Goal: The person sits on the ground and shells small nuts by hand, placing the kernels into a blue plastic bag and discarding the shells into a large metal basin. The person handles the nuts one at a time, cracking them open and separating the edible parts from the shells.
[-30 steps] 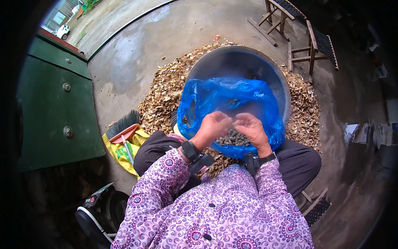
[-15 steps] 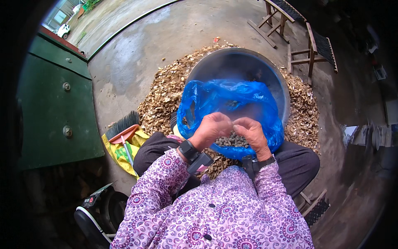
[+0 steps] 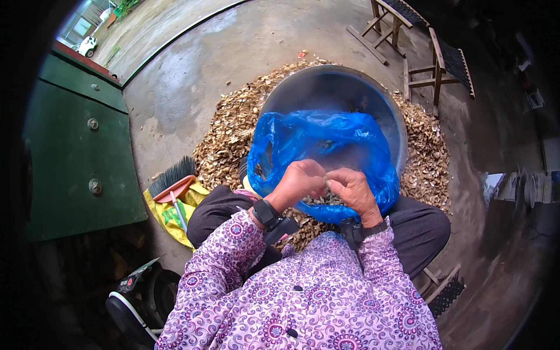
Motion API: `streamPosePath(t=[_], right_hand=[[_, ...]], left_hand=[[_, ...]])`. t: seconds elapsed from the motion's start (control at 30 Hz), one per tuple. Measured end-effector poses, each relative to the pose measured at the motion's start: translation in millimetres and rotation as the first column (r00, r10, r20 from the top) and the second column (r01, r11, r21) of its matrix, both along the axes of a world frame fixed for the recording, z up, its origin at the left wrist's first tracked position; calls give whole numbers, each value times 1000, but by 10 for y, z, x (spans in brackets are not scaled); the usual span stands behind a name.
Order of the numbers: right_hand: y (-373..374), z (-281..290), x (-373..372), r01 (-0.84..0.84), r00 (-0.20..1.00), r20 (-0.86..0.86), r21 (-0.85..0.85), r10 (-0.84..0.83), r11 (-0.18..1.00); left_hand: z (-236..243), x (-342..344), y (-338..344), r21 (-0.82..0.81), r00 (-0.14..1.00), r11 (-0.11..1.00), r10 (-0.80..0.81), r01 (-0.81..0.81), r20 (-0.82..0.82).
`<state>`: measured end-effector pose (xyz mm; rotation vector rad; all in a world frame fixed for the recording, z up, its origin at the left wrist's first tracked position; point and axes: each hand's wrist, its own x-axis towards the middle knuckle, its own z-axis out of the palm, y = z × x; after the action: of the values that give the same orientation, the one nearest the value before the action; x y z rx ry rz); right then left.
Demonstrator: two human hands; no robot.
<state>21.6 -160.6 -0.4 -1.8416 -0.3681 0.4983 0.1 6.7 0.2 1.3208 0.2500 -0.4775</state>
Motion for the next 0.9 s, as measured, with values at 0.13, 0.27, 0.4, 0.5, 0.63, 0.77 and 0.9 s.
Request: streamPosePath(t=[0.13, 0.27, 0.4, 0.5, 0.63, 0.77, 0.9], right_hand=[[-14, 55, 1, -38, 999, 19, -54, 39, 998], [-2, 75, -27, -50, 998, 19, -53, 52, 997], [62, 97, -86, -24, 977, 208, -108, 46, 994], [92, 74, -135, 30, 964, 267, -104, -1, 994], [102, 17, -167, 67, 949, 313, -92, -35, 994], [175, -95, -219, 245, 910, 365, -89, -197, 966], [65, -148, -181, 412, 911, -104, 151, -400, 899]], left_hand=[[-20, -10, -16, 53, 998, 998, -40, 37, 49], [65, -9, 24, 135, 986, 986, -114, 98, 122], [27, -31, 31, 163, 979, 981, -127, 101, 159], [-1, -49, 2, 213, 982, 974, -108, 73, 155], [51, -51, -44, 121, 998, 992, -43, 36, 54], [-105, -60, -162, 88, 984, 983, 152, -159, 90], [94, -38, -154, -111, 981, 976, 180, -187, -72]])
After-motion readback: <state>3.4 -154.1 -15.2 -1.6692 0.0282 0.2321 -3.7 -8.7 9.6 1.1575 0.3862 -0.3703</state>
